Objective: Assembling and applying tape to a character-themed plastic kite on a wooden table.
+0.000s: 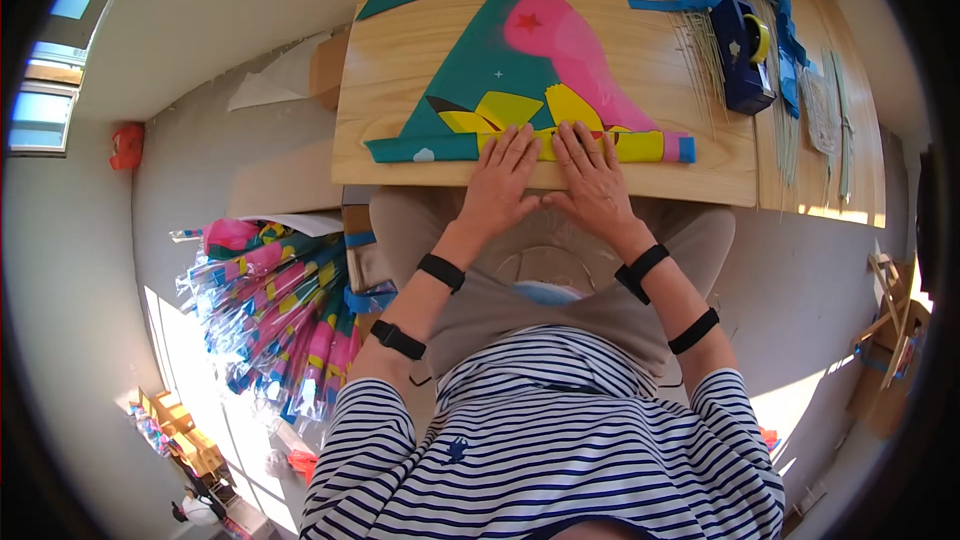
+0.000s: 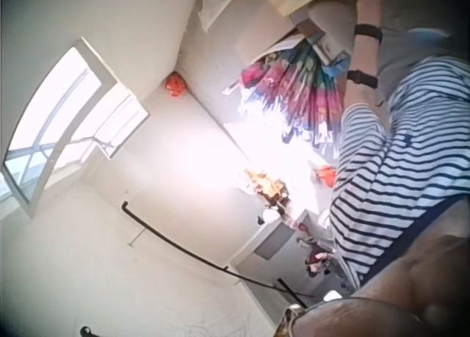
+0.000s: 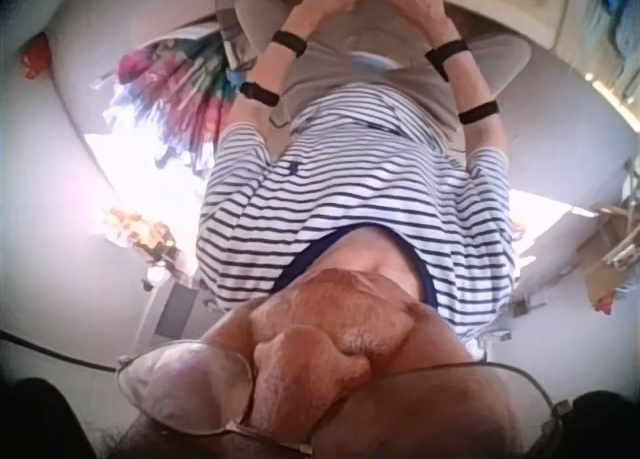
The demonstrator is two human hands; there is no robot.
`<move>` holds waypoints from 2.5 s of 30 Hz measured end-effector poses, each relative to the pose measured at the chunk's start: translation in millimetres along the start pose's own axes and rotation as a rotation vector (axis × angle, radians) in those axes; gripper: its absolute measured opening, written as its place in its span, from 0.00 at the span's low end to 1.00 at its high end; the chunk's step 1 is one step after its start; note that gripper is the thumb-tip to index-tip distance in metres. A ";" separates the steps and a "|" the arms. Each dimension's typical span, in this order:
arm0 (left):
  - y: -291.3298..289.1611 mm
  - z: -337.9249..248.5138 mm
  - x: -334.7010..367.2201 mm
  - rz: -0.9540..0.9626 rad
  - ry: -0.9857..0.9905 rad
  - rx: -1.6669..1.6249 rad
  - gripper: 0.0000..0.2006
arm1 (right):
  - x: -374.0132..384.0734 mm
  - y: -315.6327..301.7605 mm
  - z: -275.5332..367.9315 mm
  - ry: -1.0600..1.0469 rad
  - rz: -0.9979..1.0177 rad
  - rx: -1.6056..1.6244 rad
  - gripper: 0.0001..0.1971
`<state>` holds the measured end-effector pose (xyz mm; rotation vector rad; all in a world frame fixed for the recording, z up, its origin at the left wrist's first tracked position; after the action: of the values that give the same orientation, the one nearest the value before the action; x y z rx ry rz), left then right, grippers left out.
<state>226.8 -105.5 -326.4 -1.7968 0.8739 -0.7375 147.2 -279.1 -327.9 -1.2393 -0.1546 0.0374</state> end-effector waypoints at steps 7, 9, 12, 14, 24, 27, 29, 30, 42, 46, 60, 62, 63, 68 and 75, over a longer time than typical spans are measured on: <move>-41.3 60.6 -52.4 -0.002 -0.090 0.039 0.47 | 1.0 -0.9 5.6 0.004 0.017 -0.066 0.48; -51.1 82.3 -67.0 0.001 -0.114 0.089 0.47 | 0.4 -1.4 6.5 0.014 0.024 -0.067 0.49; -62.8 117.7 -91.9 0.000 -0.183 0.136 0.47 | 0.1 -2.4 5.7 0.017 0.036 -0.072 0.50; -68.0 138.1 -105.7 0.001 -0.224 0.175 0.47 | 1.0 0.2 4.2 0.022 0.044 -0.082 0.50; -64.5 67.7 -68.4 -0.207 -0.158 -0.030 0.29 | -2.8 -4.3 4.9 0.046 0.022 -0.077 0.50; -34.7 17.4 -22.3 -0.144 0.007 -0.147 0.27 | 0.0 0.5 3.1 -0.013 -0.015 -0.045 0.49; -18.4 -0.8 -3.3 -0.112 0.037 -0.133 0.27 | 0.6 0.4 0.7 -0.004 0.011 -0.025 0.49; -14.0 -6.2 0.7 -0.094 0.022 -0.096 0.28 | 0.9 -0.7 -0.4 -0.004 0.022 -0.005 0.48; -5.4 -13.5 5.7 -0.069 -0.007 -0.010 0.32 | 9.7 -59.9 -116.1 0.149 -0.084 0.062 0.06; -5.0 -12.8 5.2 -0.070 -0.003 -0.004 0.32 | 9.9 -58.5 -116.8 0.171 -0.047 0.067 0.05; -4.4 -12.6 2.4 -0.069 -0.018 -0.038 0.34 | 18.2 -41.2 -114.5 0.023 -0.096 -0.211 0.05; -3.6 -13.7 3.8 -0.064 -0.027 -0.030 0.35 | 15.1 -40.3 -115.9 0.029 -0.131 -0.224 0.05; -2.9 -14.2 4.2 -0.058 -0.037 -0.022 0.36 | 13.4 -41.3 -116.4 0.033 -0.148 -0.234 0.06; -1.6 -16.9 4.8 -0.036 -0.062 -0.009 0.39 | 8.1 -40.3 -105.9 0.150 -0.140 -0.206 0.11; -2.7 -16.1 2.5 -0.030 -0.065 -0.004 0.40 | -39.1 -48.9 -67.4 0.137 -0.138 -0.205 0.39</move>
<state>216.0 -114.8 -318.0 -1.8304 0.8081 -0.6932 115.0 -362.8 -306.9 -1.4280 -0.1264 -0.1866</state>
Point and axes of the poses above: each hand's wrist, its own x-axis towards the middle knuckle, its own y-axis out of the palm, z = x × y, the point moved 3 cm from there along x, towards the middle knuckle, and after that the axes turned 5 degrees about z, right-handed, at the moved point
